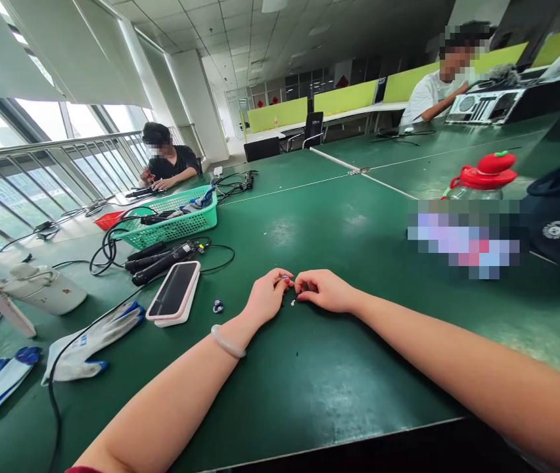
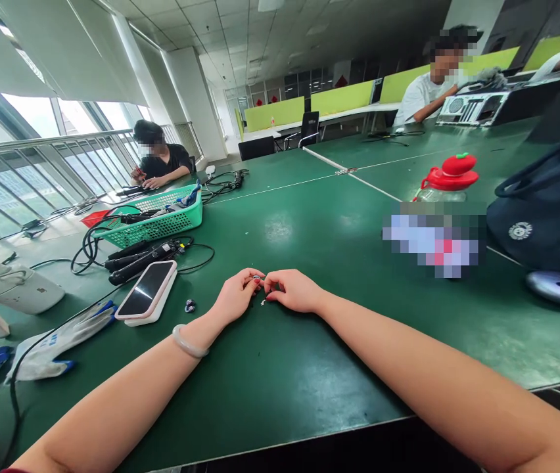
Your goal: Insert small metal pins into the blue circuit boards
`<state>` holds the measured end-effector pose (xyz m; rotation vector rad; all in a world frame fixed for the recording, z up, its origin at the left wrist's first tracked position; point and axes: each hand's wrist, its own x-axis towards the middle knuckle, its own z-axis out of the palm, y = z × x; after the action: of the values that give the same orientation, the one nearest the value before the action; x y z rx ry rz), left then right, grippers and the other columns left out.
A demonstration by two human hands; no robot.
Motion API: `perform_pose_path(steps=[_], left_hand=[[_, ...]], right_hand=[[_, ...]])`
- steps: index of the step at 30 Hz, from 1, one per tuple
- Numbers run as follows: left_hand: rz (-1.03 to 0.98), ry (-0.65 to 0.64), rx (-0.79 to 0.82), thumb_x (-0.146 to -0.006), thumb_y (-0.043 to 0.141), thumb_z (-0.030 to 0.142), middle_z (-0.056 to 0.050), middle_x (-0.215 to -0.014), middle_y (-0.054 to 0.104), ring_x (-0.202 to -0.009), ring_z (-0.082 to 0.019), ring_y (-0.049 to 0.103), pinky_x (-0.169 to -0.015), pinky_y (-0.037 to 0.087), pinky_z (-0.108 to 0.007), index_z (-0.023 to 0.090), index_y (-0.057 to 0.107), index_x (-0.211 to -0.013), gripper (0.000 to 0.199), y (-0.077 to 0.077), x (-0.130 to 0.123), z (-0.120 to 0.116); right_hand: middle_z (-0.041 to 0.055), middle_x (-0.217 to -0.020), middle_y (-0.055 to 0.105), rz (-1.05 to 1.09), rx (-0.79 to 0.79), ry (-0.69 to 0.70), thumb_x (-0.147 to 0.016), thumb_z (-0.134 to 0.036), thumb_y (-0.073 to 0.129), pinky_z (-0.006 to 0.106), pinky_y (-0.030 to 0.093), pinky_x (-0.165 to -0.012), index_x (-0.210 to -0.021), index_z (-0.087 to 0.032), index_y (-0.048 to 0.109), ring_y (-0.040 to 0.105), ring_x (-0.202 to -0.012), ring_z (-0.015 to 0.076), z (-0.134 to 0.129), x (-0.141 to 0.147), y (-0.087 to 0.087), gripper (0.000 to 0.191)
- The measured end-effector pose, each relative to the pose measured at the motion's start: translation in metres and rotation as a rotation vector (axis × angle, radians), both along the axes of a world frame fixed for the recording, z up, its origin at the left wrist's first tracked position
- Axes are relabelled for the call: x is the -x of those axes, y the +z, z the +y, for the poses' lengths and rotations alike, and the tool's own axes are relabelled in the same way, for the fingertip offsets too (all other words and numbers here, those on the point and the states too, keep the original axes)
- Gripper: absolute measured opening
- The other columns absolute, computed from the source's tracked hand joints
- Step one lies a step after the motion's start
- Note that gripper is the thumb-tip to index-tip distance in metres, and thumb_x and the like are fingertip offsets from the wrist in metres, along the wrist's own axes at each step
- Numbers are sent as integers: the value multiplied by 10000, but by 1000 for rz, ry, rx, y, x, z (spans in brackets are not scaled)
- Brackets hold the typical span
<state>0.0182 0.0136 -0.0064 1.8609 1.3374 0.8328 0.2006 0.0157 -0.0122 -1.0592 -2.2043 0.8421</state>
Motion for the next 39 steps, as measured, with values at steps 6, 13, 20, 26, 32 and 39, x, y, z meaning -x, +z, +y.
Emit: perform_pose_path(steps=[6, 13, 20, 26, 32, 39], left_hand=[[24, 9, -17, -859, 434, 218, -28, -821, 701, -777, -138, 641, -749, 484, -262, 188, 614, -930, 196, 3, -2, -1], [24, 14, -22, -857, 435, 214, -26, -833, 712, -765, -135, 647, -770, 492, -269, 193, 617, -928, 196, -1, -2, 2], [20, -20, -46, -860, 426, 240, -28, -827, 707, -723, -127, 624, -705, 490, -260, 189, 610, -954, 212, -6, 0, 9], [-8, -11, 1, -860, 428, 261, -33, -827, 704, -709, -124, 616, -642, 487, -243, 186, 605, -964, 219, -6, -1, 10], [-43, -10, 43, -858, 447, 259, -39, -846, 714, -757, -132, 645, -704, 494, -254, 179, 607, -971, 211, -1, -2, 7], [-74, -21, 71, -837, 506, 259, -38, -873, 723, -812, -148, 668, -786, 501, -268, 175, 641, -998, 226, 7, -3, 0]], right_hand=[[-35, -670, 538, -10, -33, -32, -777, -207, 569, 214, 341, -567, -802, -188, 598, 429, -555, 87, 1, 0, 1, 43], [-47, -612, 534, -15, 5, -31, -784, -268, 574, 218, 327, -553, -818, -195, 636, 409, -522, 87, 3, -1, -1, 101], [-38, -653, 578, 37, 47, -7, -775, -262, 587, 219, 342, -573, -835, -182, 653, 419, -537, 82, 5, -2, -2, 120], [-25, -694, 615, 86, 89, 15, -788, -281, 574, 225, 340, -566, -836, -185, 653, 424, -544, 86, 7, -2, -3, 133], [-28, -665, 589, 112, 114, -23, -792, -317, 576, 227, 332, -554, -798, -190, 649, 420, -551, 91, 7, -3, -5, 146], [-32, -619, 555, 115, 137, -84, -777, -314, 588, 236, 341, -563, -758, -188, 650, 430, -552, 98, 4, -1, 2, 142]])
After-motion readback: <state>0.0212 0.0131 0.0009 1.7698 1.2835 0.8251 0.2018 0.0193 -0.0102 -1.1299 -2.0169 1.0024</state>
